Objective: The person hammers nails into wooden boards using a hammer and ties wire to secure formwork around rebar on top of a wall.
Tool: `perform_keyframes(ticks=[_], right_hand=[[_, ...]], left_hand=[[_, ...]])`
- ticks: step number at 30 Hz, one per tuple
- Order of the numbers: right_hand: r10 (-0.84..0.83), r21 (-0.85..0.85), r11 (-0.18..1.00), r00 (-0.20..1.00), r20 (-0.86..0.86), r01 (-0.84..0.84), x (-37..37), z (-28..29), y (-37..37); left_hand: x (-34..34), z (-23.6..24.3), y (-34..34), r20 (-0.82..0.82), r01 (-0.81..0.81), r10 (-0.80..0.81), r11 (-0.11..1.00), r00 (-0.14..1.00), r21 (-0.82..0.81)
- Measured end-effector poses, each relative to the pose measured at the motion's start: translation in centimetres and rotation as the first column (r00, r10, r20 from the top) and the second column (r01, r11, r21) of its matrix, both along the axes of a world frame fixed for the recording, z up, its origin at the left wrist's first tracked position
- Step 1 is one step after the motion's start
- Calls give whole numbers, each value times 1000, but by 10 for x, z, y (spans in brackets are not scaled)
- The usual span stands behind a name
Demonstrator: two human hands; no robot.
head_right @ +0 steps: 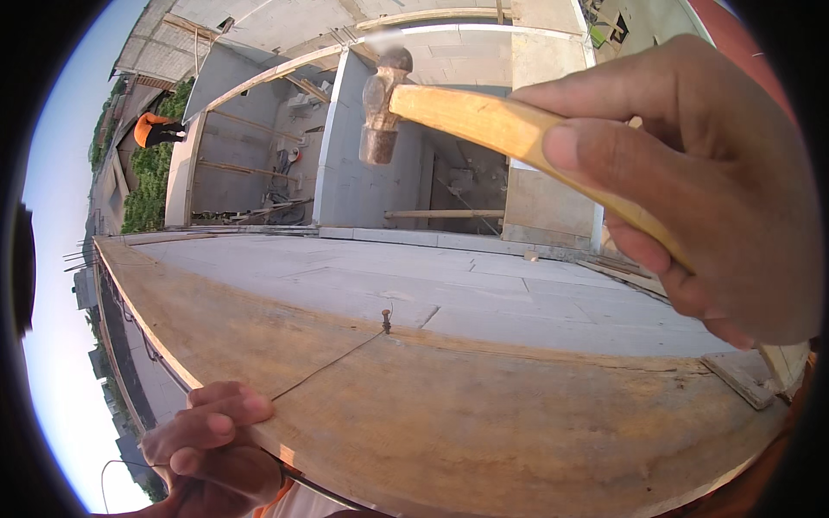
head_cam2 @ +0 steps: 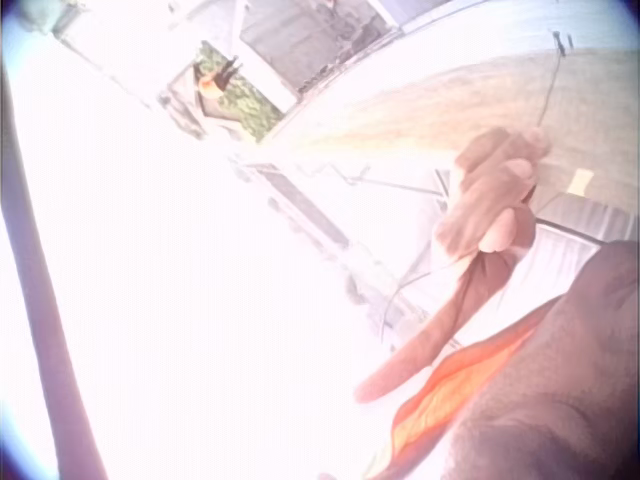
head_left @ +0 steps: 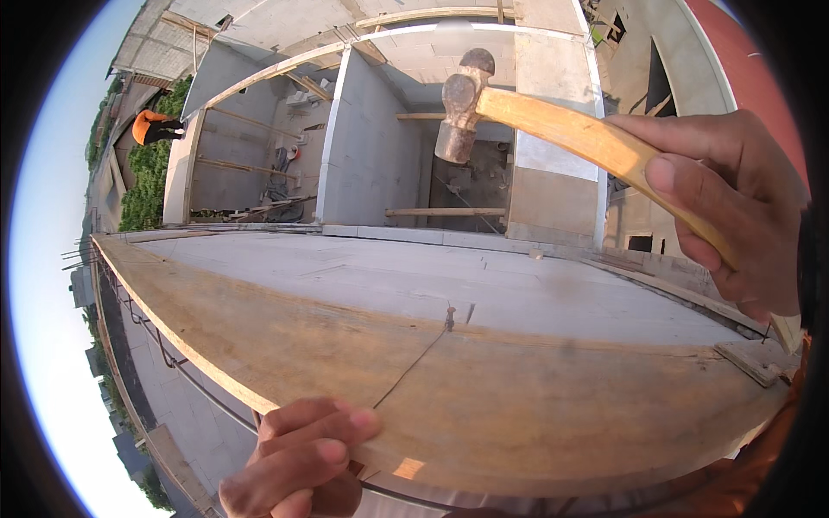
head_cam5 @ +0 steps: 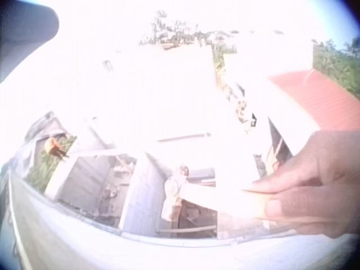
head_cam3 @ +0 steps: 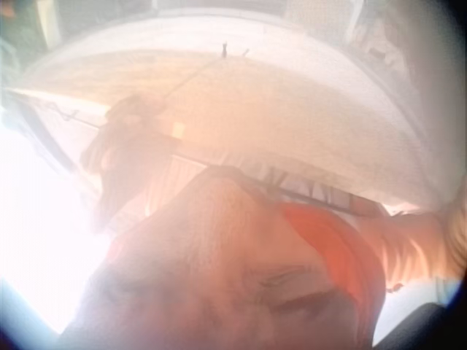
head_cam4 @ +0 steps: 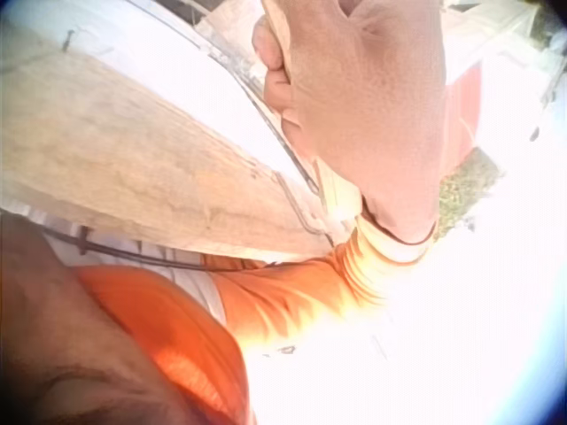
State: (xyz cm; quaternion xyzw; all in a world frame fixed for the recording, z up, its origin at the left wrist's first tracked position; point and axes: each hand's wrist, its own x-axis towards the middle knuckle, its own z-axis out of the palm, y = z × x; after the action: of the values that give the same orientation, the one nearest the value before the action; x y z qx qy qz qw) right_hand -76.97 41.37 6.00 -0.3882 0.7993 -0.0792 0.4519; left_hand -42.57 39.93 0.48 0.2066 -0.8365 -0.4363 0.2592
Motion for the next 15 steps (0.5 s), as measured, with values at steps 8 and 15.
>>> perform_keyframes(ticks=[8,15], right_hand=[[-161,-258,952,986,44,167,-1,-29,18],[-132,-100,984,977,165,150,-15,-14,14]], left_hand=[[-7,1,5,-3,-39,39,999,999,13],[6,11,11,99,-83,70,988,993,133]])
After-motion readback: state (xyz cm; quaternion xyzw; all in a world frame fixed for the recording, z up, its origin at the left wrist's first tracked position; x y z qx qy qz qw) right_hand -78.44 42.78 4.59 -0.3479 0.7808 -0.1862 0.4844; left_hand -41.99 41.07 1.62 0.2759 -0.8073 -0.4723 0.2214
